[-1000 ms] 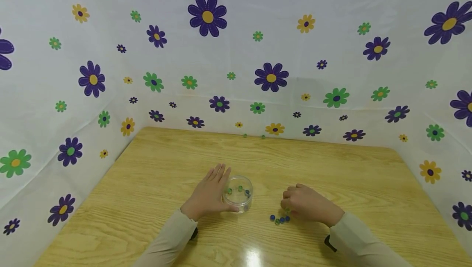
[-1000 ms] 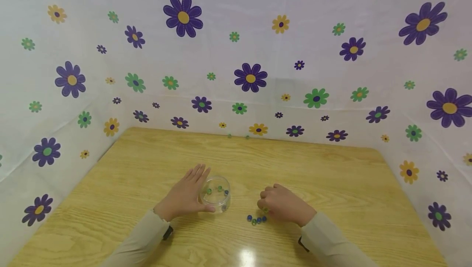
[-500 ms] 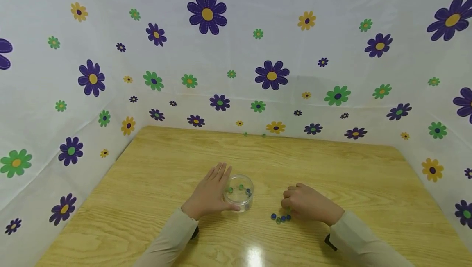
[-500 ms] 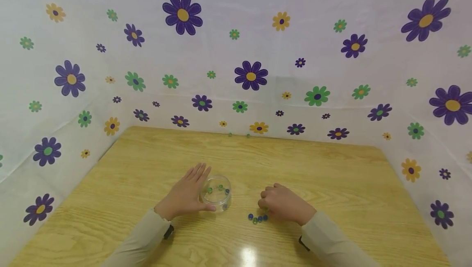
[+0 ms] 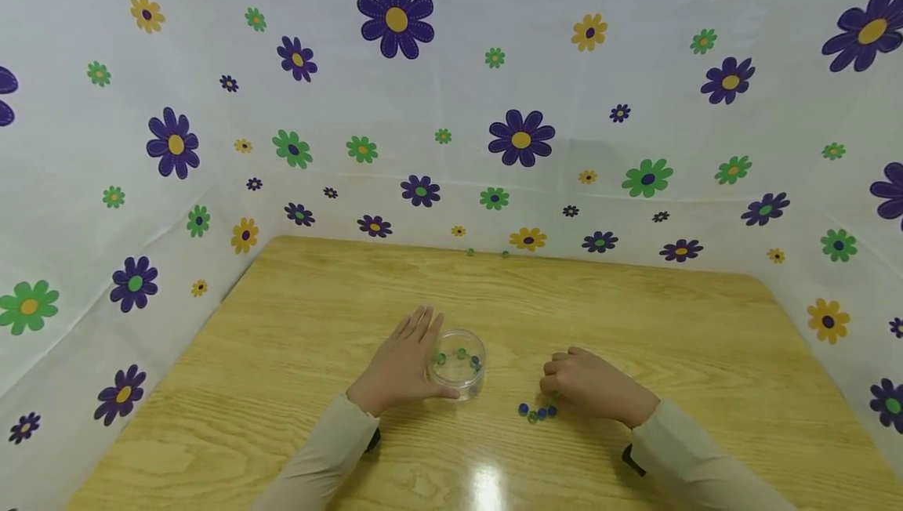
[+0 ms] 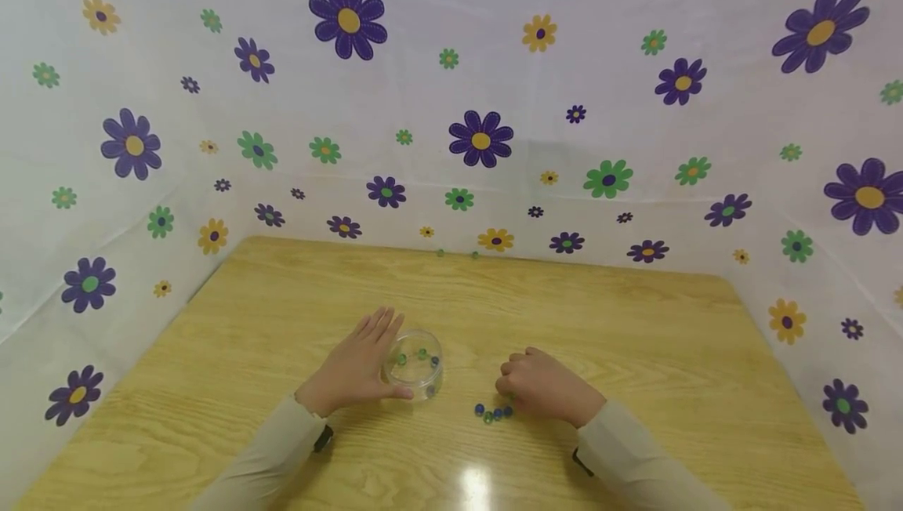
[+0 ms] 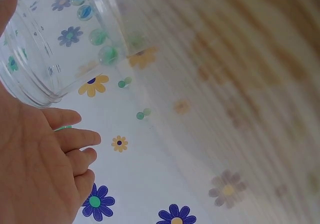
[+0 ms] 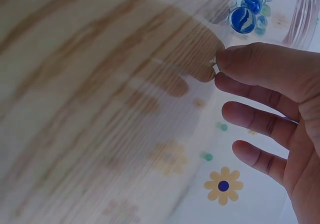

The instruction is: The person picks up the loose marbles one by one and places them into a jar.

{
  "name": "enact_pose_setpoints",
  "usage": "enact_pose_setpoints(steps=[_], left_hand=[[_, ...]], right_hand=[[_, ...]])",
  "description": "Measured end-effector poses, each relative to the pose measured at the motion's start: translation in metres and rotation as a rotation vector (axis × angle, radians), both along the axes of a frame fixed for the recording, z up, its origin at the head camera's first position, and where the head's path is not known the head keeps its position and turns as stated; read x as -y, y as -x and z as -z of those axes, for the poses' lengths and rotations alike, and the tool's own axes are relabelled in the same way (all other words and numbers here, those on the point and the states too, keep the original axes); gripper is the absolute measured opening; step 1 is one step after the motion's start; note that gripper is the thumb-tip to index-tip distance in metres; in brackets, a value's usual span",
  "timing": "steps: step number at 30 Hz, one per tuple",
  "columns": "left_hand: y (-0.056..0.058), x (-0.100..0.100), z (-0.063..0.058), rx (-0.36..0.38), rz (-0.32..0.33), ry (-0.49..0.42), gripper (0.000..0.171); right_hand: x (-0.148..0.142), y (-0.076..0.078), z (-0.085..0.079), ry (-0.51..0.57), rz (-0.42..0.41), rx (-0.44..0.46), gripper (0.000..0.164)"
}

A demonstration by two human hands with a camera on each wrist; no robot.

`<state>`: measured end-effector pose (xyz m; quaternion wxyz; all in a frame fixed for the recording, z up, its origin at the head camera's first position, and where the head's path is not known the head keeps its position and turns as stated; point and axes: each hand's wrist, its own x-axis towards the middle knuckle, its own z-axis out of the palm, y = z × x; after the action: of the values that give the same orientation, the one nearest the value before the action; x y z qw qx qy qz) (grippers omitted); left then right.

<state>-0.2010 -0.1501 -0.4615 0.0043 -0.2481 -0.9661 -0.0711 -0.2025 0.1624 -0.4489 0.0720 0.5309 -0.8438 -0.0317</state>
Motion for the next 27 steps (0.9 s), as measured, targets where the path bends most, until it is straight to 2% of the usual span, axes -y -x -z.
enact_pose_setpoints(steps=[15, 22, 27], left_hand=[[0.0007, -0.0011, -0.0012, 0.024, -0.011, 0.002, 0.116], [0.0001, -0.0005, -0.0022, 0.032, -0.006, -0.005, 0.116], [0.0003, -0.0006, -0.0023, 0.029, -0.003, -0.002, 0.115]], right_hand=[[-0.0026, -0.0007, -0.0007, -0.003, 0.016, -0.007, 0.013], [-0.0060, 0.0019, -0.0036, -0.016, 0.032, -0.019, 0.020], [-0.0101, 0.0039, -0.0079, -0.004, 0.039, -0.034, 0.019]])
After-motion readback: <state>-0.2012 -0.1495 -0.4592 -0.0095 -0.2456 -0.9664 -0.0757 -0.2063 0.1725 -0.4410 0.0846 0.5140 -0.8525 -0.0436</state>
